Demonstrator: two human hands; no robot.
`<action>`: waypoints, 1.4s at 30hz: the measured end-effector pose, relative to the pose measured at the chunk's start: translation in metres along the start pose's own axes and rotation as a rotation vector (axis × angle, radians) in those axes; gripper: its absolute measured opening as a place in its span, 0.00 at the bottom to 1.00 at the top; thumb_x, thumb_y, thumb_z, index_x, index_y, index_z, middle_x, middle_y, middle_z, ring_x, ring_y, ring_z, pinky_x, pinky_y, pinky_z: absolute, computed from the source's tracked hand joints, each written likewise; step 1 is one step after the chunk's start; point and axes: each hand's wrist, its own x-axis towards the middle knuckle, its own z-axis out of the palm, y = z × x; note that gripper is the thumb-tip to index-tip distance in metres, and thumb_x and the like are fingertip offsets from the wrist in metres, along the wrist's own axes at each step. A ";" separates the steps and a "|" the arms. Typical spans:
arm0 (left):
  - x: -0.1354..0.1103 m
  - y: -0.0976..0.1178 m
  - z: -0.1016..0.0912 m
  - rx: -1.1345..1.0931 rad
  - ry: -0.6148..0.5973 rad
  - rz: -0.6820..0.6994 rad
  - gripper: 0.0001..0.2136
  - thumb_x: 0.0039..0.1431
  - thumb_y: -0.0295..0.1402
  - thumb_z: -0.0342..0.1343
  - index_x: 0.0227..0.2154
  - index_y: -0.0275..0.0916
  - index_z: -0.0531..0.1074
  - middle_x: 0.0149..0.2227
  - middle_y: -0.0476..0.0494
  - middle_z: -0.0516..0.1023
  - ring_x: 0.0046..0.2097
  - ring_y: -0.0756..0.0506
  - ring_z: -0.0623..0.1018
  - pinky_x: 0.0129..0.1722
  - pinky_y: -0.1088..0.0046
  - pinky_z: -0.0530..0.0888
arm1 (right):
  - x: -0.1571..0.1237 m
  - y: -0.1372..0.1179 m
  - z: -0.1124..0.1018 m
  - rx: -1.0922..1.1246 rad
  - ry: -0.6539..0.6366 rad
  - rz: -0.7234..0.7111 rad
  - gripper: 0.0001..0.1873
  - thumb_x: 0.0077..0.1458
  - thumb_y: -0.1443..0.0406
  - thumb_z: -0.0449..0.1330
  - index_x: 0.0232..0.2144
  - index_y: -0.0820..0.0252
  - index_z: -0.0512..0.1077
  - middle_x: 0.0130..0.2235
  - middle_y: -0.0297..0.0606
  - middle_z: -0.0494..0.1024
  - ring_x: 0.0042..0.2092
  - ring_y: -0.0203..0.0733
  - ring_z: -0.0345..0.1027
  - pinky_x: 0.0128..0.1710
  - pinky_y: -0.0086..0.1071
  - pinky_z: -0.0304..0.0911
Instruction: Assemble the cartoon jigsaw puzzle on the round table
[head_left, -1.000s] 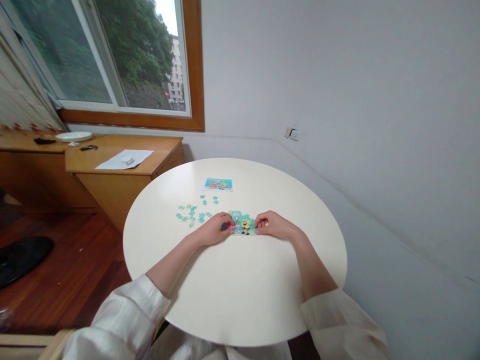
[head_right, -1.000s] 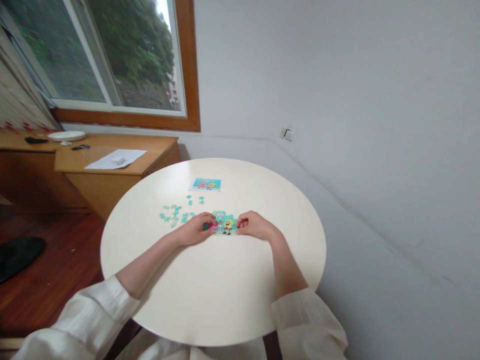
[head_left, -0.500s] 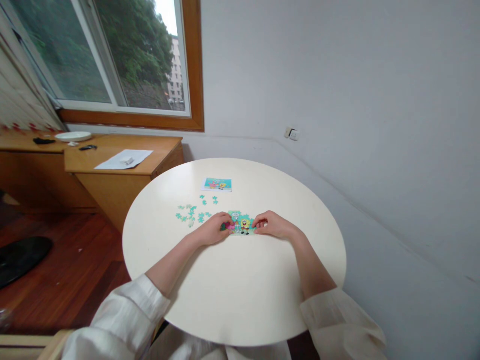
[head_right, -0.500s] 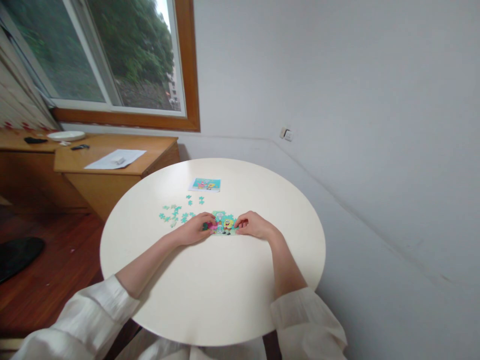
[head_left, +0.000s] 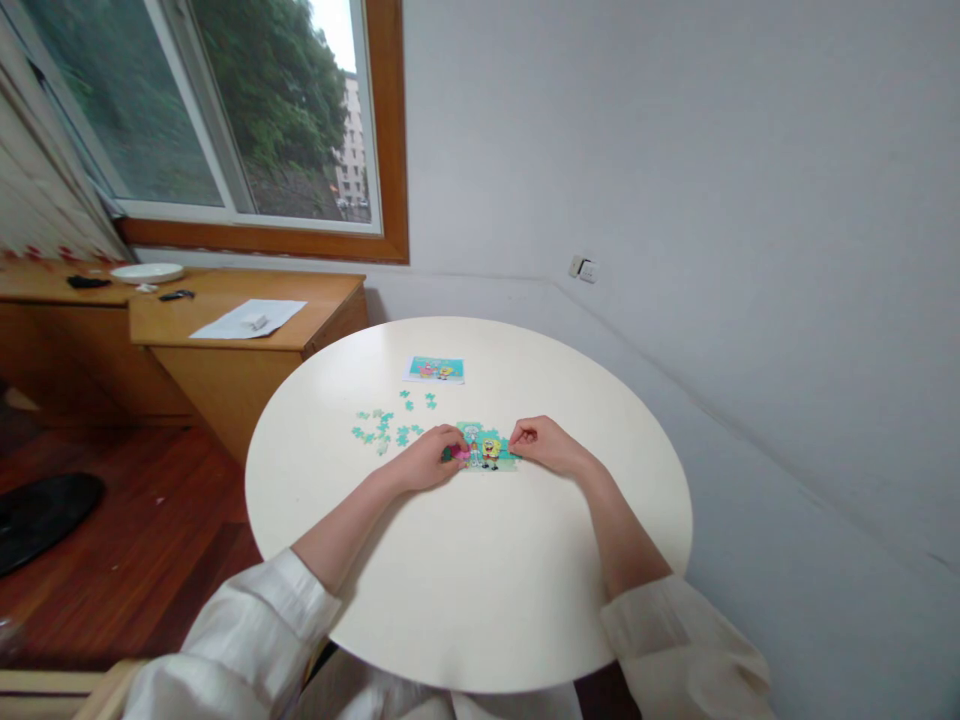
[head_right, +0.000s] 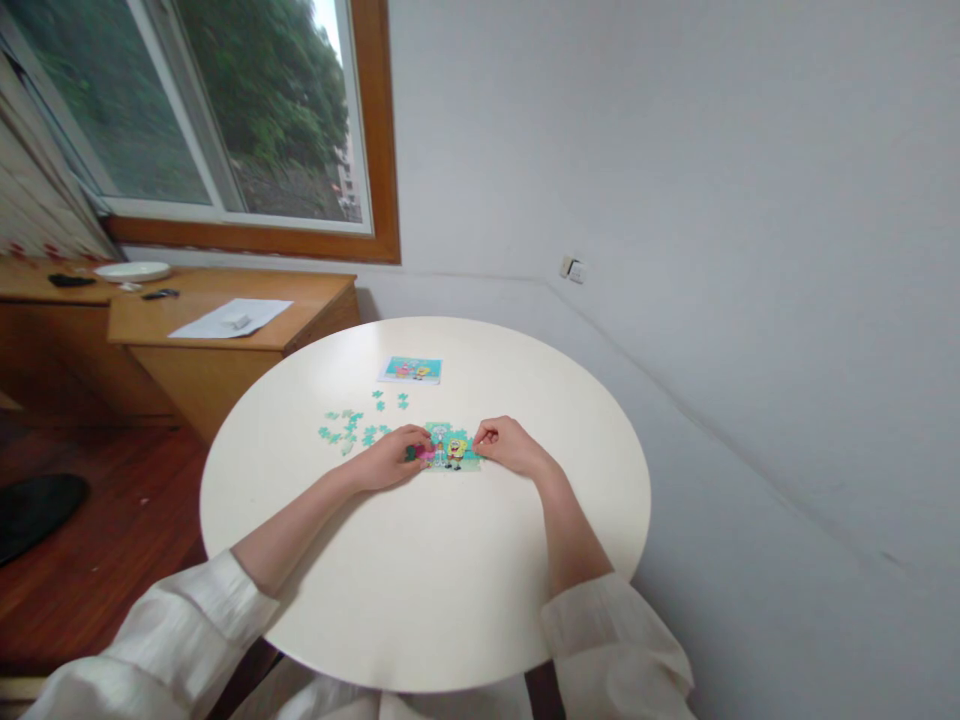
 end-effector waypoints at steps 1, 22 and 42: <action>0.000 0.000 0.000 -0.002 0.001 -0.001 0.08 0.52 0.29 0.55 0.35 0.37 0.72 0.41 0.39 0.73 0.44 0.45 0.72 0.47 0.68 0.69 | 0.000 0.000 0.000 0.011 0.028 -0.006 0.08 0.39 0.63 0.58 0.20 0.63 0.68 0.17 0.27 0.62 0.22 0.30 0.52 0.22 0.26 0.47; 0.000 -0.037 -0.052 0.041 0.656 -0.502 0.09 0.53 0.32 0.48 0.29 0.35 0.73 0.34 0.42 0.78 0.38 0.46 0.76 0.44 0.69 0.70 | 0.008 0.018 -0.001 -0.077 0.311 -0.054 0.10 0.44 0.60 0.56 0.25 0.61 0.70 0.19 0.29 0.63 0.22 0.32 0.53 0.22 0.27 0.49; -0.007 -0.033 -0.055 0.330 0.149 -0.724 0.08 0.45 0.37 0.61 0.29 0.39 0.76 0.35 0.42 0.80 0.41 0.38 0.76 0.46 0.58 0.63 | 0.008 0.016 0.001 -0.093 0.273 -0.036 0.09 0.44 0.60 0.55 0.25 0.61 0.70 0.19 0.28 0.62 0.22 0.32 0.53 0.23 0.28 0.49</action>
